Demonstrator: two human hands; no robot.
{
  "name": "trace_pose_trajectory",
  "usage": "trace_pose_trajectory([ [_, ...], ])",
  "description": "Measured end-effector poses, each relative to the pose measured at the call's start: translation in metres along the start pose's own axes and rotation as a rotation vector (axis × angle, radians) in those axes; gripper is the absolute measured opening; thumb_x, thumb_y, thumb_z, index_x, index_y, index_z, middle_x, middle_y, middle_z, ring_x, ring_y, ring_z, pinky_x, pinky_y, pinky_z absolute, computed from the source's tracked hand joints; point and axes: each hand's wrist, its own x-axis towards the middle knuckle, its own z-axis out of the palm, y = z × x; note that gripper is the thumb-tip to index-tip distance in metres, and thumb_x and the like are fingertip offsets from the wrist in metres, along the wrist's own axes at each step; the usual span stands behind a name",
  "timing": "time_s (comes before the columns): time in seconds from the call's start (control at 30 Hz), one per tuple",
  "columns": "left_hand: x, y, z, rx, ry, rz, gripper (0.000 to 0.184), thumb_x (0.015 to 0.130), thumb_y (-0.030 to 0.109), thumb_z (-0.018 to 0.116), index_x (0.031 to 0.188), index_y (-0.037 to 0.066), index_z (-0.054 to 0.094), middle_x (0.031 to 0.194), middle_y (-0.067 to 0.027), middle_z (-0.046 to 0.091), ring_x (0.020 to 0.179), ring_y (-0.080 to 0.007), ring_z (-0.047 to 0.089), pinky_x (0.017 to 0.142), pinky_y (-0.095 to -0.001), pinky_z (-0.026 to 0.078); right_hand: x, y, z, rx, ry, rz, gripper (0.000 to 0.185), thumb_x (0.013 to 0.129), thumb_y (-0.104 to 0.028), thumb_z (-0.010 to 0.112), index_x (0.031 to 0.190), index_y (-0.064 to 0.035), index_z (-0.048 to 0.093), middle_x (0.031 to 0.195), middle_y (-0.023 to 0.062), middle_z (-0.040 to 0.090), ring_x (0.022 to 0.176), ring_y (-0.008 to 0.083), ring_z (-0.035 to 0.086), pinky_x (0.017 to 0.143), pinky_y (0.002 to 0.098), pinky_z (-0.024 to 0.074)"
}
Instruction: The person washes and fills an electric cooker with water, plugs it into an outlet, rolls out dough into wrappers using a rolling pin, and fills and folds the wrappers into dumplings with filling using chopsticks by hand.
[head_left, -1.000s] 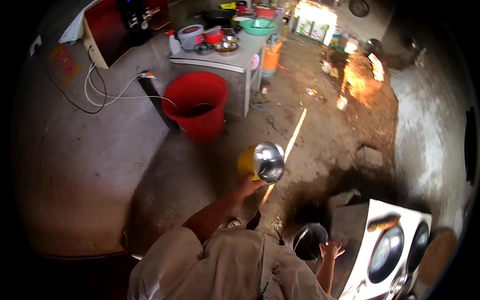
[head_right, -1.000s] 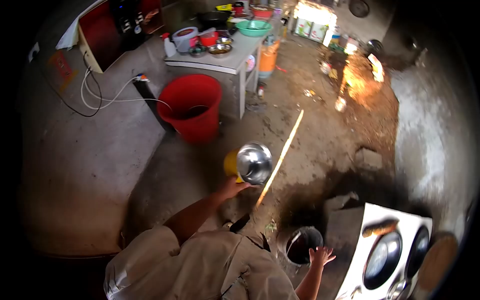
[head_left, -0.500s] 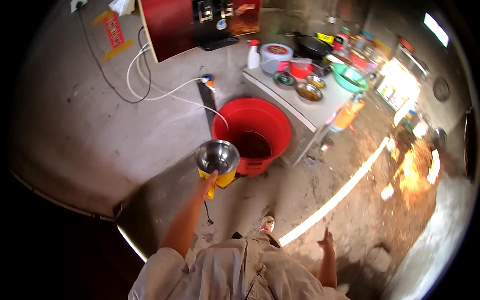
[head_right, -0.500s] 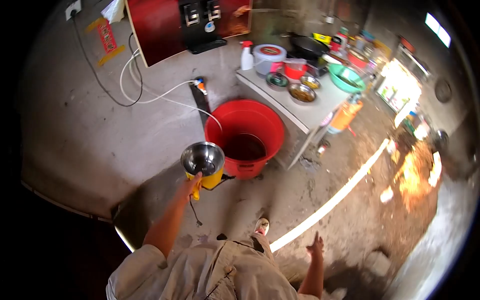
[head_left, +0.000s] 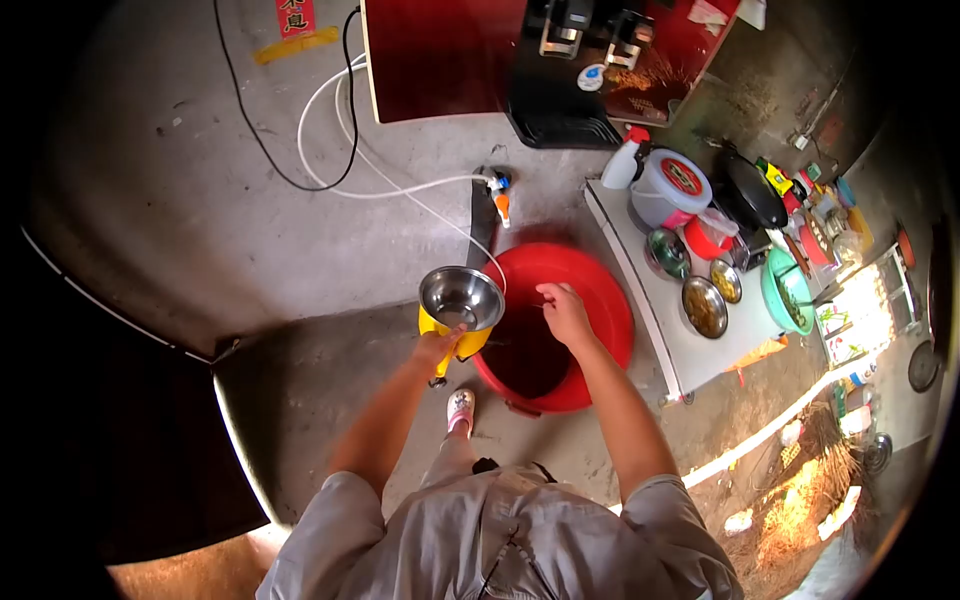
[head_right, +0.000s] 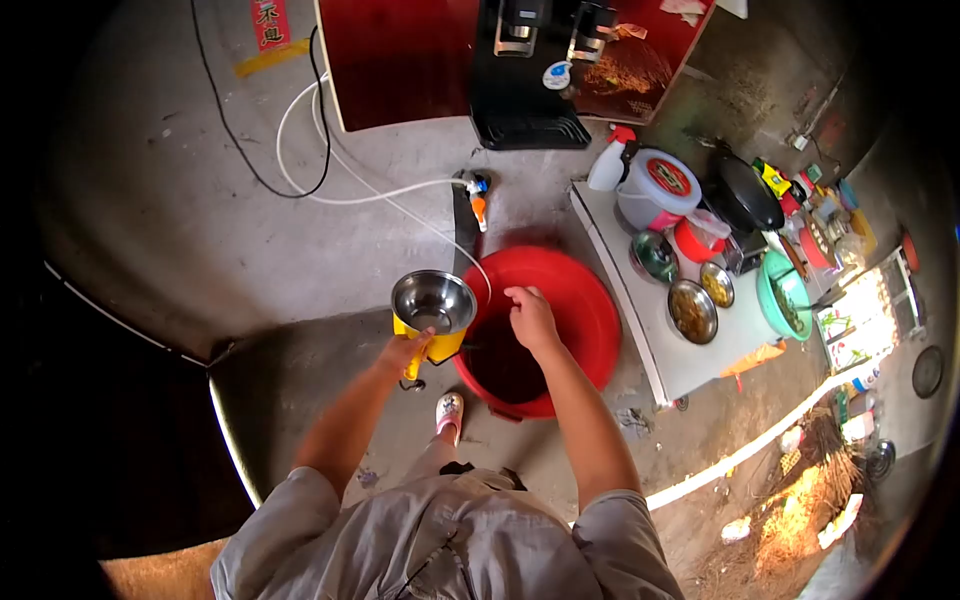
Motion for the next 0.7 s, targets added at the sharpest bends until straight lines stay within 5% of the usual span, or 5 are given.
trace_pose_trajectory([
  [0.17, 0.087, 0.016, 0.013, -0.030, -0.014, 0.033, 0.048, 0.072, 0.051, 0.068, 0.065, 0.004, 0.061, 0.058, -0.0044, 0.056, 0.053, -0.0128, 0.053, 0.050, -0.0273, 0.041, 0.117, 0.023, 0.050, -0.127, -0.099, 0.136, 0.027, 0.077, -0.015, 0.062, 0.102, -0.0029, 0.059, 0.097, 0.0129, 0.060, 0.090, 0.0271, 0.059, 0.078, 0.0351, 0.0477],
  [0.27, 0.123, 0.041, 0.013, 0.098, -0.086, -0.047, 0.045, 0.071, 0.045, 0.071, 0.070, 0.002, 0.061, 0.063, -0.0055, 0.058, 0.055, -0.0147, 0.054, 0.053, -0.0286, 0.042, 0.170, 0.014, 0.067, -0.554, -0.107, 0.253, 0.035, 0.077, -0.035, 0.059, 0.101, -0.0092, 0.061, 0.100, 0.0101, 0.060, 0.101, 0.0283, 0.053, 0.087, 0.0406, 0.0403],
  [0.57, 0.174, 0.064, 0.020, 0.044, -0.196, -0.069, 0.046, 0.068, 0.044, 0.074, 0.076, 0.001, 0.059, 0.062, -0.0053, 0.057, 0.053, -0.0132, 0.055, 0.049, -0.0266, 0.044, 0.230, 0.052, 0.091, -0.571, -0.284, 0.258, 0.029, 0.076, -0.027, 0.062, 0.095, -0.0054, 0.061, 0.097, 0.0105, 0.060, 0.096, 0.0292, 0.054, 0.084, 0.0368, 0.0441],
  [0.7, 0.169, 0.095, 0.022, 0.163, -0.188, -0.129, 0.050, 0.068, 0.048, 0.073, 0.075, 0.000, 0.059, 0.062, -0.0062, 0.058, 0.056, -0.0147, 0.056, 0.052, -0.0276, 0.044, 0.240, 0.084, 0.079, -0.586, -0.303, -0.056, 0.023, 0.077, -0.019, 0.060, 0.096, -0.0053, 0.061, 0.092, 0.0114, 0.059, 0.091, 0.0299, 0.055, 0.082, 0.0384, 0.0441],
])
